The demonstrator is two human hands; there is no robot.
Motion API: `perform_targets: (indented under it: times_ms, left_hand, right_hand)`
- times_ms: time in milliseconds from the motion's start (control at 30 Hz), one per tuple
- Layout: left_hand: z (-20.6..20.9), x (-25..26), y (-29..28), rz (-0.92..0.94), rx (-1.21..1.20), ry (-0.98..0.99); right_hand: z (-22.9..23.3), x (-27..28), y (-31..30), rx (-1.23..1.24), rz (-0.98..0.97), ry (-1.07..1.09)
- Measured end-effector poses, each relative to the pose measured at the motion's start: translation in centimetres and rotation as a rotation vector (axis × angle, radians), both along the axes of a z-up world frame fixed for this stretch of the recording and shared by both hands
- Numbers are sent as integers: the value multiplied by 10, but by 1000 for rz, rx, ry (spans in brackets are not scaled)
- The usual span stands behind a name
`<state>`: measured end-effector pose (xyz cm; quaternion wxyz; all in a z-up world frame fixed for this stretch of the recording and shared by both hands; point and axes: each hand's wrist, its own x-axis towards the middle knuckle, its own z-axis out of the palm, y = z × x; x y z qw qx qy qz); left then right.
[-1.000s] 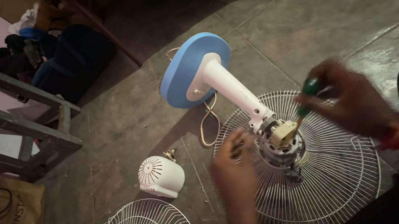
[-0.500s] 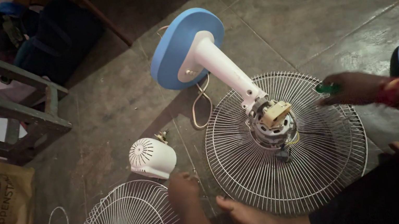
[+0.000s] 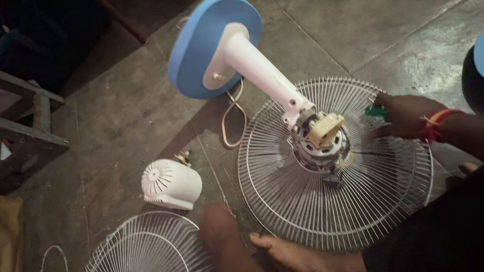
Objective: The person uses a screwdriver to work on the motor housing of a disassembled electric fan. They repeatedly tighten and loosen screws on the central motor assembly while the fan blades and grilles lie nearby.
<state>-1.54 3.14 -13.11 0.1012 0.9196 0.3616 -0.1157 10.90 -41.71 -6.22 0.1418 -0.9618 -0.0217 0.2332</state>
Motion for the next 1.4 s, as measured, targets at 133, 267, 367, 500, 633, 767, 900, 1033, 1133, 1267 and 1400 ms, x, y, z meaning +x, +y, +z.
perform_targets:
  times_ms: [133, 267, 367, 500, 633, 767, 900, 1033, 1133, 1267, 1400]
  left_hand:
    - [9, 0, -7, -44, 39, 36]
    - [28, 2, -9, -61, 41, 11]
    - [35, 6, -19, -90, -3, -222]
    - [41, 25, -56, -150, -313, -624]
    - [60, 26, -95, -390, -123, -665]
    - [80, 18, -100, -263, -99, -239]
    - [64, 28, -101, -276, -83, -354]
    - [42, 29, -96, -225, -102, -365]
    - [38, 24, -95, -220, -69, -292]
    - [52, 20, -103, -212, -132, -284]
    - [75, 30, -130, -112, -323, -510]
  right_hand:
    - [-9, -4, -7, 87, 40, -96]
    - [-19, 4, -8, 151, 83, -177]
    - [-20, 7, -7, 182, 52, -163]
    - [-6, 11, -4, 186, 36, -268]
    - [11, 9, -13, 116, -166, -283]
    - [3, 17, -19, -15, -213, -103]
    - [-25, 28, -31, 91, -252, -52]
    - [-39, 37, -36, 115, -203, -120]
    - [-40, 39, -34, 140, -185, -192]
    - [-31, 36, -28, 148, -206, -204]
    - [-15, 35, -16, 164, -193, -293]
